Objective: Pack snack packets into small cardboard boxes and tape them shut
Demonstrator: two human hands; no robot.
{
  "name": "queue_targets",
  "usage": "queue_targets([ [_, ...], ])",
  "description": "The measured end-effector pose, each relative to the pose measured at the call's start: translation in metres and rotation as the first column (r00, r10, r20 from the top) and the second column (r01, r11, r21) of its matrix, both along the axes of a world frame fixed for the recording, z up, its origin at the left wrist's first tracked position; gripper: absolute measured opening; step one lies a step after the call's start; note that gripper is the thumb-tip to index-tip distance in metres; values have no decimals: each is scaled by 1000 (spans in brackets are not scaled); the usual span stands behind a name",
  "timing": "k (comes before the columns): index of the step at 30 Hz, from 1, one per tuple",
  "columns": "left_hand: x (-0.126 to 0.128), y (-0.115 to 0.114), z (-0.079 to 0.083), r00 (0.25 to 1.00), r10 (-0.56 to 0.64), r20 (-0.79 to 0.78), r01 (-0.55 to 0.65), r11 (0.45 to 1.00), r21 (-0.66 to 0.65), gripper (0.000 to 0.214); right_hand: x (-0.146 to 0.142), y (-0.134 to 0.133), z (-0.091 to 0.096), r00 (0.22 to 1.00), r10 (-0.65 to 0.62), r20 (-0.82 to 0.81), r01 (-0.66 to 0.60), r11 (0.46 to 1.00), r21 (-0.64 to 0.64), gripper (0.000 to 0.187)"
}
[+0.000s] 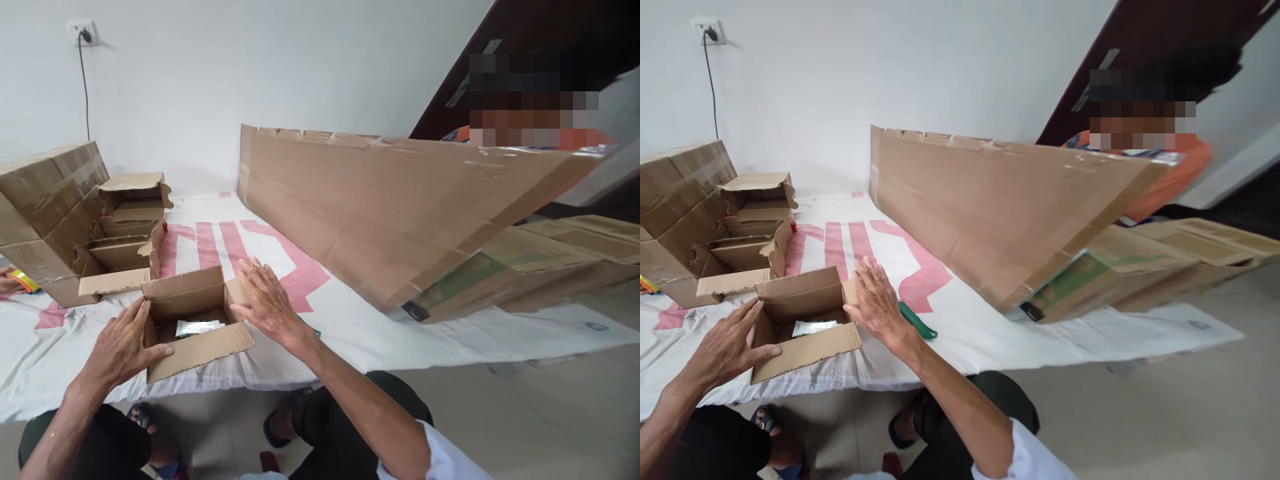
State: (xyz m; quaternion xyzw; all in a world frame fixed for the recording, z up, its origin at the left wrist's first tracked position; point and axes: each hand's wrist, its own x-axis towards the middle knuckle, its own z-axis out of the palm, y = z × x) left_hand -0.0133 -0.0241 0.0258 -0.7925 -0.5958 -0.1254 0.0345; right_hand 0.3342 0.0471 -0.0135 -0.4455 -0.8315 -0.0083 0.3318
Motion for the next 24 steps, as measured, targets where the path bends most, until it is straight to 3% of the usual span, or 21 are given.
queue_targets([
  [4, 5, 7, -1, 997, -53, 60, 55, 998, -26, 103, 0, -4, 0, 990, 138, 42, -130, 980, -149, 57],
  [7, 7, 12, -6, 988, -103, 113, 107, 994, -30, 113, -2, -7, -7, 985, 161, -58, -171, 939, -298, 52],
  [9, 4, 14, -12, 983, -118, 140, 130, 988, -83, 123, -2, -9, -14, 981, 149, -126, -183, 928, -325, 52],
  [13, 0, 11, -24, 970, -110, 216, 150, 973, -178, 131, 0, -16, -22, 978, 135, -160, -180, 933, -312, 52],
  [20, 13, -24, -30, 954, -119, 277, 146, 986, -81, 141, 4, -34, -7, 989, 143, -30, -146, 968, -203, 50],
  [24, 15, -30, -37, 940, -136, 312, 155, 987, -36, 145, -3, -36, 7, 978, 165, 124, -151, 982, -117, 32],
])
